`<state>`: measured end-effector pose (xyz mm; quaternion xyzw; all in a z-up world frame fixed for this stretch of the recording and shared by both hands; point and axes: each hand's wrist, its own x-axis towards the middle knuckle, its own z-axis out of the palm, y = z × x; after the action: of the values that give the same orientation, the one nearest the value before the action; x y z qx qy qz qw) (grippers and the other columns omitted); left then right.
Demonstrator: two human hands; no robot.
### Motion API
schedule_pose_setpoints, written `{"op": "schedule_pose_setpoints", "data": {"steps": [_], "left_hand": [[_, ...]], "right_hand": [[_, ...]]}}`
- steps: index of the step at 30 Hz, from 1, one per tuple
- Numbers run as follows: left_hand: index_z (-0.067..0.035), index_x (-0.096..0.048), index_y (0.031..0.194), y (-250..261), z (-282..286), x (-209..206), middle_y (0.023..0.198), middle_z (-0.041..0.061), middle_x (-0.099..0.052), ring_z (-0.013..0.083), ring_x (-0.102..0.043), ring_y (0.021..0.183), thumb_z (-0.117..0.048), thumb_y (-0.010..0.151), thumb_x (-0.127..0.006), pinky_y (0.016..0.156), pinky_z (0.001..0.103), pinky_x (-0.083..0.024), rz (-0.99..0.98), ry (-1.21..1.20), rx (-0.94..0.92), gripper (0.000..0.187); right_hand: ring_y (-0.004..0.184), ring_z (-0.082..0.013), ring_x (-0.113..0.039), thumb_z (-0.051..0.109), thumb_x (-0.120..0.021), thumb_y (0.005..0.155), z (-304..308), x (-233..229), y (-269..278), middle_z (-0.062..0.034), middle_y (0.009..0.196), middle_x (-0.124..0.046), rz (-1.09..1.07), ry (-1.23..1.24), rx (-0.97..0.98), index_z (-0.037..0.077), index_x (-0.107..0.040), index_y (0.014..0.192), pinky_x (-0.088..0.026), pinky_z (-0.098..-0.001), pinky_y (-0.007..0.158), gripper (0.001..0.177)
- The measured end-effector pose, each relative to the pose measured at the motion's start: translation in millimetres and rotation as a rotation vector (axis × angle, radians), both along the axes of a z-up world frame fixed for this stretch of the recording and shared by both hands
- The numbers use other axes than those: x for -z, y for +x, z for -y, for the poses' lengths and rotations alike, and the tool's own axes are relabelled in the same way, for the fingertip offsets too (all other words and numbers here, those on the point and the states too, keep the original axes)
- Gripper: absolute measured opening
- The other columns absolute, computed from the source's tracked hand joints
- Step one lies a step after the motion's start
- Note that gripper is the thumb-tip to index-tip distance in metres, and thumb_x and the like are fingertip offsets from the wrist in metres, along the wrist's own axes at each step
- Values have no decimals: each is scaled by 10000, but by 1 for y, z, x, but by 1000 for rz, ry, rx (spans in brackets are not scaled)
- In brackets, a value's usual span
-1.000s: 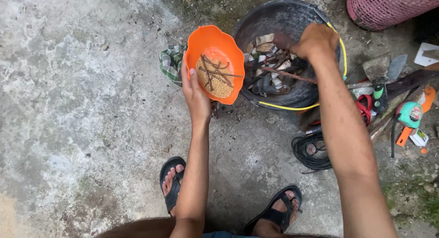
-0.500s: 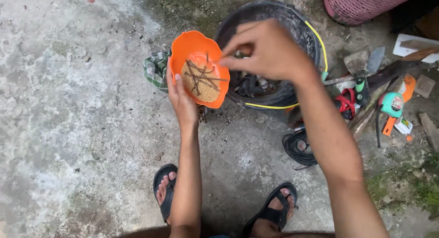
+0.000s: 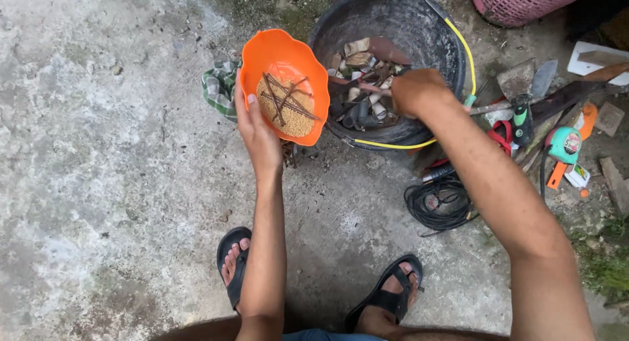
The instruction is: Sorting various hardware items like nails, screws, and washers from a small container into a larger bucket.
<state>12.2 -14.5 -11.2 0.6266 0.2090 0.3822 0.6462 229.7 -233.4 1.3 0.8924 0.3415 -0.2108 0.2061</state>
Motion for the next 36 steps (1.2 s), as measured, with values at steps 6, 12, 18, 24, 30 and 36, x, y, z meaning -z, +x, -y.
{"op": "schedule_pose_setpoints", "data": {"steps": [6, 12, 18, 24, 30, 36], "left_hand": [[-17, -383, 1596, -1, -2, 1, 1650, 160, -430, 264, -409, 1545, -305, 1156, -359, 1288, 383, -286, -8, 15, -14, 525], [-28, -390, 1596, -2, -2, -5, 1644, 164, -442, 273, -418, 1541, -322, 1154, -371, 1286, 384, -294, 11, -17, -17, 531], [-25, -371, 1604, 1, -1, -6, 1654, 162, -428, 267, -396, 1553, -296, 1159, -364, 1287, 380, -280, 6, -12, -16, 521], [-22, -374, 1599, 3, -2, -3, 1650, 162, -430, 267, -398, 1548, -276, 1157, -366, 1283, 376, -279, 11, -20, -8, 510], [-18, -365, 1603, 2, -3, -1, 1660, 163, -415, 266, -381, 1558, -289, 1157, -371, 1292, 376, -262, 3, -15, -8, 522], [-19, -376, 1603, 1, -3, 0, 1663, 163, -416, 270, -378, 1563, -299, 1154, -371, 1294, 383, -259, -6, -8, -20, 529]], "right_hand": [[1064, -363, -746, 150, -599, 985, 15, 18, -1, -174, 1159, -769, 202, 63, 14, 87, -809, 1097, -606, -481, 859, 245], [1176, -346, -694, 139, -625, 932, 30, 56, -6, -163, 1272, -719, 74, -53, 6, 98, -778, 1163, -583, -463, 929, 280], [1159, -339, -698, 160, -611, 935, 17, 86, 7, -132, 1254, -727, 134, -32, 89, 112, -764, 1172, -596, -468, 880, 286], [1130, -341, -718, 152, -602, 959, 18, 89, 10, -161, 1216, -748, 214, 97, 62, 90, -786, 1157, -591, -475, 868, 277], [1173, -344, -689, 135, -670, 895, 13, 63, 1, -160, 1251, -715, 95, -10, 114, 81, -779, 1151, -573, -480, 926, 284], [943, -300, -741, 421, -811, 829, -3, -97, -43, -86, 1043, -801, -38, 172, 213, 267, -837, 1002, -554, -450, 834, 233]]}}
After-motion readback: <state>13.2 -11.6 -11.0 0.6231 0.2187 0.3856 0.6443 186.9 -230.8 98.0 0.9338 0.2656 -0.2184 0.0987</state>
